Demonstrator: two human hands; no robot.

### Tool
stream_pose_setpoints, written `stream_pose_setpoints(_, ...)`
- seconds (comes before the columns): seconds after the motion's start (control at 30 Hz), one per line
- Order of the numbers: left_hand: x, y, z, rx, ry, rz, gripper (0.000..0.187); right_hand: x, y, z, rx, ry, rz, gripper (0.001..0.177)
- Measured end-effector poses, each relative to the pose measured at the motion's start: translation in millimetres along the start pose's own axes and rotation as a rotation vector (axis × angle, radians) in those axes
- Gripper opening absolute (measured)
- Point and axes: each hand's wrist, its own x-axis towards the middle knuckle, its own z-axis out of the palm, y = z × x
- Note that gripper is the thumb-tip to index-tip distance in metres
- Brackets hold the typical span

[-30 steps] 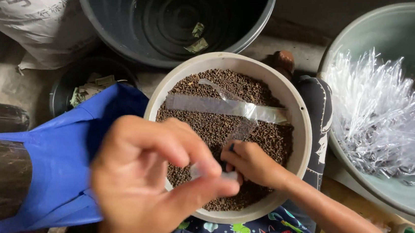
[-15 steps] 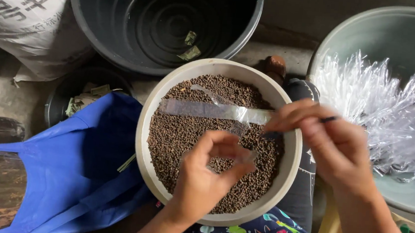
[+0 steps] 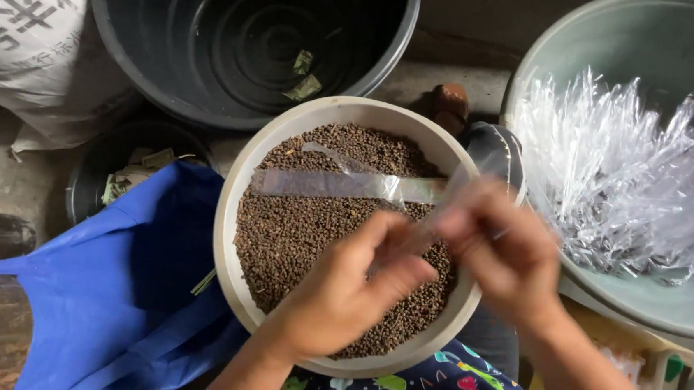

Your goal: Filling small plastic bags with brown pellets from a large bowl and setting them aside.

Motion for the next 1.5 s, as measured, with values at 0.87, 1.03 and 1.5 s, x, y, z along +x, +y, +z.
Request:
stream_pose_setpoints(0.87, 4, -40, -4, 0.532, 0.499, 0.468, 0.022, -25, 49, 36, 0.348, -0.105, 0.396, 0.009)
stream_pose_setpoints(1.03, -5, -43, -5, 0.076, 0.244, 0.237, 0.017, -33, 45, 21, 0.810, -0.009, 0.573, 0.011)
stream_pose_setpoints(1.5, 18, -17, -58, -0.150, 0.812, 0.307, 0.004, -49, 25, 38, -0.025, -0.181, 0.171, 0.010)
